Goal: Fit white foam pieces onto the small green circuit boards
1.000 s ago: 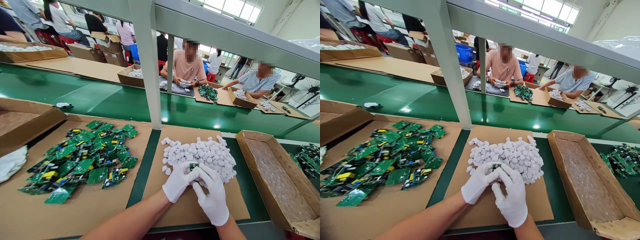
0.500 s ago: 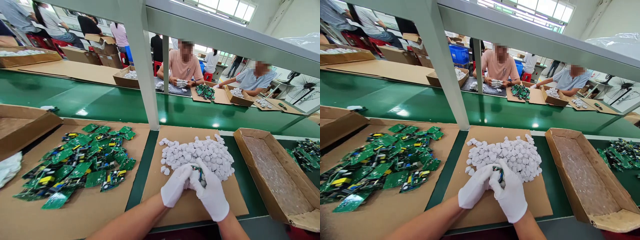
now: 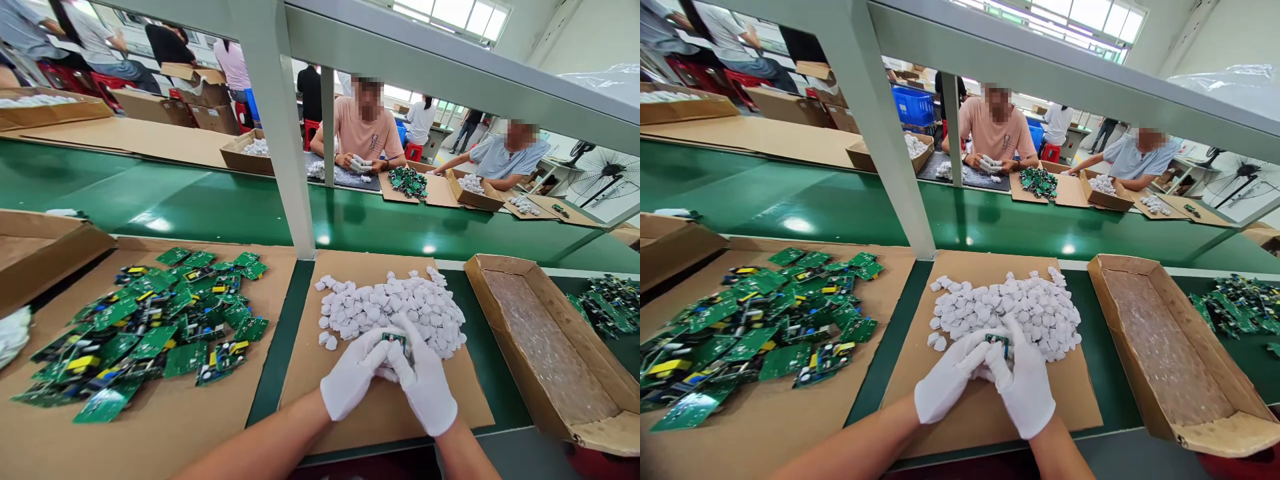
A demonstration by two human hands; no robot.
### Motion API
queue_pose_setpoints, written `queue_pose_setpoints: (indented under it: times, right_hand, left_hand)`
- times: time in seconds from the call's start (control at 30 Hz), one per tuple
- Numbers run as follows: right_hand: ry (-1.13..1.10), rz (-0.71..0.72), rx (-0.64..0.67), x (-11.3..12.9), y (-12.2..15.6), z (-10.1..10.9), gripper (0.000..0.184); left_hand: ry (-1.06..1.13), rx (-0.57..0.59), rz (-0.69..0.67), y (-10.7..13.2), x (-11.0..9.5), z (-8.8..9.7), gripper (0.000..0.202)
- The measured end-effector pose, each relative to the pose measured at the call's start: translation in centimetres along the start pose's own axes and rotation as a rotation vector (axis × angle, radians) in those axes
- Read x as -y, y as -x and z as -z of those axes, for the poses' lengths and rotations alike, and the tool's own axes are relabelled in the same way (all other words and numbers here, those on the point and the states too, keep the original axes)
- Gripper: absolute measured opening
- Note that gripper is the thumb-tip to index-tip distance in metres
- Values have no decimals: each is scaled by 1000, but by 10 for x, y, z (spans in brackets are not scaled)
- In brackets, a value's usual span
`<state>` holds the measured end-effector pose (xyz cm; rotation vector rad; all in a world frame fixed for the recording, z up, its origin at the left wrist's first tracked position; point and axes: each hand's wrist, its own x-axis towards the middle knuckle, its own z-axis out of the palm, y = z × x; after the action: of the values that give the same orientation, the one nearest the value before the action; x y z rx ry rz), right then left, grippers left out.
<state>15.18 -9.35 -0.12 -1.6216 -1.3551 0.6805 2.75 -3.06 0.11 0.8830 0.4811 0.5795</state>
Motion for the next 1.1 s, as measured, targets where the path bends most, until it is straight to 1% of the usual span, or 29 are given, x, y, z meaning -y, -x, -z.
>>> queue_pose_setpoints:
  times: [0.07,0.13,0.23,0.37,0.43,0.53,0.63,0.73,0.8,0.87,0.93,1.0,1.1]
  right_hand:
    - [3,-9,8,-1,-1,-2,43]
    - [-60,-17,40,-2,-2,-2,40]
    - [-124,-13,86,-2,-3,3,39]
    - [-66,-28,42,1,-2,4,40]
    - [-82,-37,59,0,-2,2,40]
    - [-127,-45,53,-5,-3,1,40]
    - [-157,-71,5,-12,-5,3,41]
    - [-173,-100,11,-13,-5,6,44]
    - [-146,-63,22,-11,-3,9,45]
    - [-88,-2,26,-7,-1,10,47]
    - [-11,33,29,-3,1,9,53]
    - [49,33,24,0,2,6,58]
    - [69,21,9,1,2,3,59]
  left_hand:
    - [-7,-14,7,2,0,-2,35]
    - [-9,-42,10,2,1,-2,33]
    - [-6,-42,8,1,1,-1,32]
    - [-36,17,-36,-1,3,-2,31]
    - [-62,20,-34,-2,4,-3,29]
    - [-19,56,15,-3,4,-1,28]
    - [154,156,108,-4,0,2,33]
    - [261,185,194,-4,-2,6,36]
    - [266,185,205,-4,-1,8,37]
    - [284,175,183,-4,3,8,40]
    - [303,151,154,-4,8,8,41]
    - [306,131,136,-4,11,7,37]
    - [311,154,112,-5,10,6,28]
